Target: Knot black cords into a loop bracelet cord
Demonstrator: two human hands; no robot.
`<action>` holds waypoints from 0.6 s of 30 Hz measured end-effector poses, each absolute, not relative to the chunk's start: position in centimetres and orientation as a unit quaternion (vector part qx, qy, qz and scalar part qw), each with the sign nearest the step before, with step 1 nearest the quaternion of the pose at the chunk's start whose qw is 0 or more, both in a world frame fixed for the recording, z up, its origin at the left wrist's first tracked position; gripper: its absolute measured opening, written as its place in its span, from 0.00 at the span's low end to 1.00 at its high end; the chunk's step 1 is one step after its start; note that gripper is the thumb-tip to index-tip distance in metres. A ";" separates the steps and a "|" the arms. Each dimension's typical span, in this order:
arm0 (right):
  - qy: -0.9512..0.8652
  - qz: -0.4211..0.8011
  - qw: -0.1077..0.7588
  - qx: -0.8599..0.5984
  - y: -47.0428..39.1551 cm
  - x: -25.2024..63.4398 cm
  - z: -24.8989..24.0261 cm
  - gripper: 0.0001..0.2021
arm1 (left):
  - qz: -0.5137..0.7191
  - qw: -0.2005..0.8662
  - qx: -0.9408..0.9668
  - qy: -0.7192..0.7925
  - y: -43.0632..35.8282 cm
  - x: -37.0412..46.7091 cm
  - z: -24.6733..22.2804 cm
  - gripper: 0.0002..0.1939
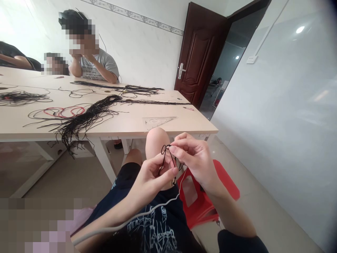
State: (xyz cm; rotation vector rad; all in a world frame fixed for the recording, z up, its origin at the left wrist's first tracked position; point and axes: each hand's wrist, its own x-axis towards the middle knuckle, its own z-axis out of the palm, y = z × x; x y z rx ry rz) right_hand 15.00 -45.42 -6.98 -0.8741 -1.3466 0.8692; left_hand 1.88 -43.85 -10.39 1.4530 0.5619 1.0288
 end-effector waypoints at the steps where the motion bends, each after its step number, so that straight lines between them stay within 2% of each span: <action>1: -0.585 0.378 0.611 -0.377 -45.4 15.0 -7.0 0.03 | 0.437 0.591 0.632 0.244 -43.8 1.8 -10.4 0.10; 6: -0.598 0.349 0.605 -0.393 -45.4 15.3 -7.1 0.02 | 0.464 0.582 0.630 0.221 -43.2 0.9 -10.9 0.11; 10: -0.600 0.333 0.608 -0.398 -45.3 15.8 -7.3 0.02 | 0.492 0.563 0.620 0.237 -42.1 -0.6 -11.2 0.15; 14: -0.603 0.346 0.610 -0.381 -45.3 15.9 -7.1 0.03 | 0.408 0.602 0.630 0.272 -41.1 -1.6 -10.4 0.12; 18: -0.618 0.344 0.593 -0.385 -45.3 15.7 -6.9 0.04 | 0.328 0.637 0.655 0.241 -40.8 -1.4 -9.5 0.17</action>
